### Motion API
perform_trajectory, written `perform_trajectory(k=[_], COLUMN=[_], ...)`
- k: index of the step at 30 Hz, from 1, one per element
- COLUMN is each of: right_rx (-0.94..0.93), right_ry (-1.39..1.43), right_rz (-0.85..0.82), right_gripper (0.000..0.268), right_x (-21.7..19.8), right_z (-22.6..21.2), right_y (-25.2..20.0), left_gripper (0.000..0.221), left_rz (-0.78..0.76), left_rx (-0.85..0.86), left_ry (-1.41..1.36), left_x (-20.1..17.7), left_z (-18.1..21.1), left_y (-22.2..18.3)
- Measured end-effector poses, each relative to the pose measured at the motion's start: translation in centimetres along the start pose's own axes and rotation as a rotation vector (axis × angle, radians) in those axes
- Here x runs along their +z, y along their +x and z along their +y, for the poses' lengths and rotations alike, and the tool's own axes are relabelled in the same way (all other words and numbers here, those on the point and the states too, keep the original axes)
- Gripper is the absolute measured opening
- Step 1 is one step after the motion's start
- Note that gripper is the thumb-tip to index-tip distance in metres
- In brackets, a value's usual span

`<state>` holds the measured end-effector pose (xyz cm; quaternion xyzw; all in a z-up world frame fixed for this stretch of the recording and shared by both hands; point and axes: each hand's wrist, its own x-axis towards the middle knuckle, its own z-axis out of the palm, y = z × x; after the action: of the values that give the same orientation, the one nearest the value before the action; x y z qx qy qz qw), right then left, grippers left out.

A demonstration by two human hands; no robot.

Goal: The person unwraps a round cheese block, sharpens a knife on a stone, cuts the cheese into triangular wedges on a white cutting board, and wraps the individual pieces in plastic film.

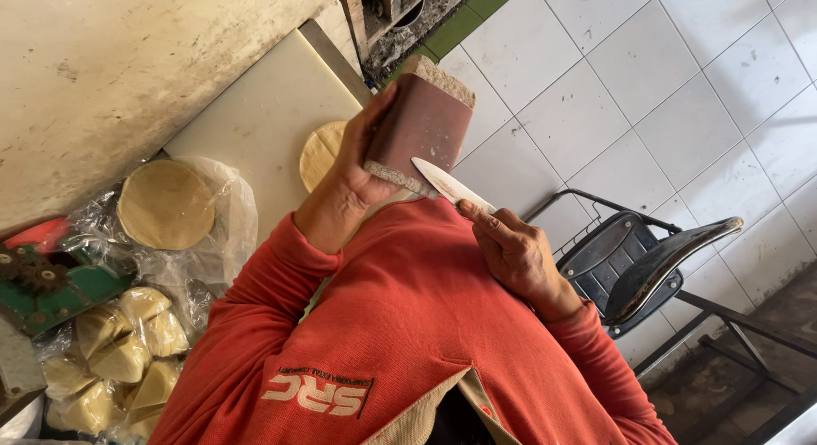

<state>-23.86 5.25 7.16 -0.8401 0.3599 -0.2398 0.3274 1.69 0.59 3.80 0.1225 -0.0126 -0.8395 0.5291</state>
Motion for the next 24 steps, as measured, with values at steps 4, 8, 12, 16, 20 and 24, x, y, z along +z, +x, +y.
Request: perform_trajectory(k=[4, 8, 12, 16, 20, 24], right_rx=[-0.051, 0.013, -0.007, -0.033, 0.121, -0.095], right_ry=[-0.004, -0.043, -0.068, -0.066, -0.049, -0.069], right_rz=[0.009, 0.018, 0.081, 0.011, -0.051, 0.022], right_gripper=[0.048, 0.043, 0.044, 0.045, 0.045, 0.045], right_x=[0.6, -0.2, -0.7, -1.0, -0.9, -0.8], right_z=[0.2, 1.2, 1.3, 0.7, 0.6, 0.9], right_y=[-0.3, 0.5, 0.2, -0.1, -0.1, 0.2], left_gripper=[0.06, 0.061, 0.06, 0.057, 0.058, 0.06], left_rz=[0.113, -0.022, 0.062, -0.006, 0.033, 0.075], left_rx=[-0.048, -0.059, -0.056, -0.035, -0.052, -0.03], left_ry=[-0.016, -0.058, -0.114, -0.056, -0.06, -0.039], left_x=[-0.6, -0.7, -0.6, 0.0, -0.4, -0.5], left_z=[-1.8, -1.4, -0.7, -0.5, -0.7, -0.3], left_y=[-0.1, -0.3, -1.0, -1.0, -0.9, -0.4])
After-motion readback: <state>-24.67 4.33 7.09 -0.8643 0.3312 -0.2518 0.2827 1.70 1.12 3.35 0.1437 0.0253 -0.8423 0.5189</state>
